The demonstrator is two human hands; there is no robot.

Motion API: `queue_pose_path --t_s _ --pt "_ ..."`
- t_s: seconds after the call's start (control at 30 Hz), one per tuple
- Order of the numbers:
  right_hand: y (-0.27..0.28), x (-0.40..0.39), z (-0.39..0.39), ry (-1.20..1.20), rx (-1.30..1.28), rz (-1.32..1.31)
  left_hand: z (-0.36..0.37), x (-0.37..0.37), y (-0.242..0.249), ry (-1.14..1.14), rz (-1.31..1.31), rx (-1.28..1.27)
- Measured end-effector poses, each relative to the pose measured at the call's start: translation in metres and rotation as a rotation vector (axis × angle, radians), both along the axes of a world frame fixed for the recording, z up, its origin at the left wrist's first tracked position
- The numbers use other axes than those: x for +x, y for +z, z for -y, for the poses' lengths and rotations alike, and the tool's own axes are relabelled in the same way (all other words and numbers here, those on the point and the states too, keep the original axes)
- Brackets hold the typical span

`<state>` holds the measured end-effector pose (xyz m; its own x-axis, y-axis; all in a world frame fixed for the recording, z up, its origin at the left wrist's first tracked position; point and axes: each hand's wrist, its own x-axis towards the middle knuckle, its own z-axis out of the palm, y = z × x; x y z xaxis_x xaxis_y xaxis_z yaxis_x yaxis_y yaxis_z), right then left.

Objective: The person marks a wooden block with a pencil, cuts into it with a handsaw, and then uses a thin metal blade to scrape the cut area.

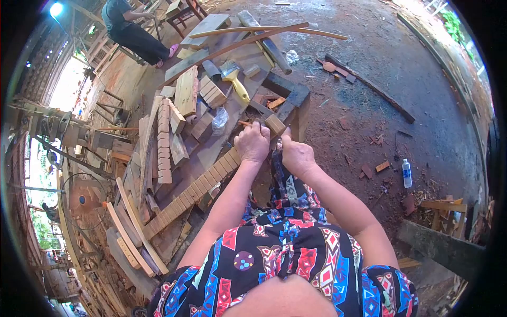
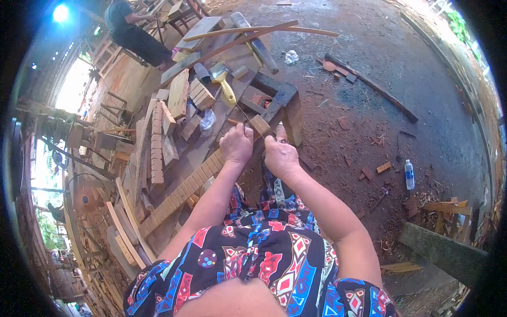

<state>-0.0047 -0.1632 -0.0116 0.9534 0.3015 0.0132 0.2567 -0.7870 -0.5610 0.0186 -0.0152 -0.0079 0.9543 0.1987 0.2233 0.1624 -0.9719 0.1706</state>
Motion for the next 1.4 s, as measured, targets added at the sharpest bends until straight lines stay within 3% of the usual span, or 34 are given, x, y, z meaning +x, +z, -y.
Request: queue_pose_path --t_s 0.23,0.43,0.53,0.6,0.87,1.0,1.1,1.4 --pt "0.003 -0.031 0.034 0.061 -0.074 -0.062 -0.001 0.0 -0.004 -0.004 -0.003 -0.011" --pt "-0.001 0.006 -0.005 0.006 -0.054 0.085 0.0 0.0 -0.004 0.011 0.002 0.005" --pt "0.005 -0.011 0.015 0.037 -0.001 0.015 0.0 0.0 -0.004 0.01 0.018 0.0" --pt "0.002 -0.027 0.031 0.07 -0.094 -0.057 -0.001 0.001 -0.004 0.008 0.03 -0.003" --pt "0.0 0.007 -0.005 0.039 -0.071 -0.005 -0.002 -0.001 -0.005 0.014 0.016 0.017" --pt "0.014 -0.016 0.018 0.057 -0.047 -0.074 -0.001 0.0 -0.005 0.014 0.025 0.003" --pt "0.007 -0.03 0.029 0.053 -0.163 -0.125 -0.001 0.0 -0.004 0.011 0.01 -0.005" --pt "0.007 0.008 0.009 0.063 -0.042 -0.041 0.002 -0.001 0.0 0.013 0.013 0.009"
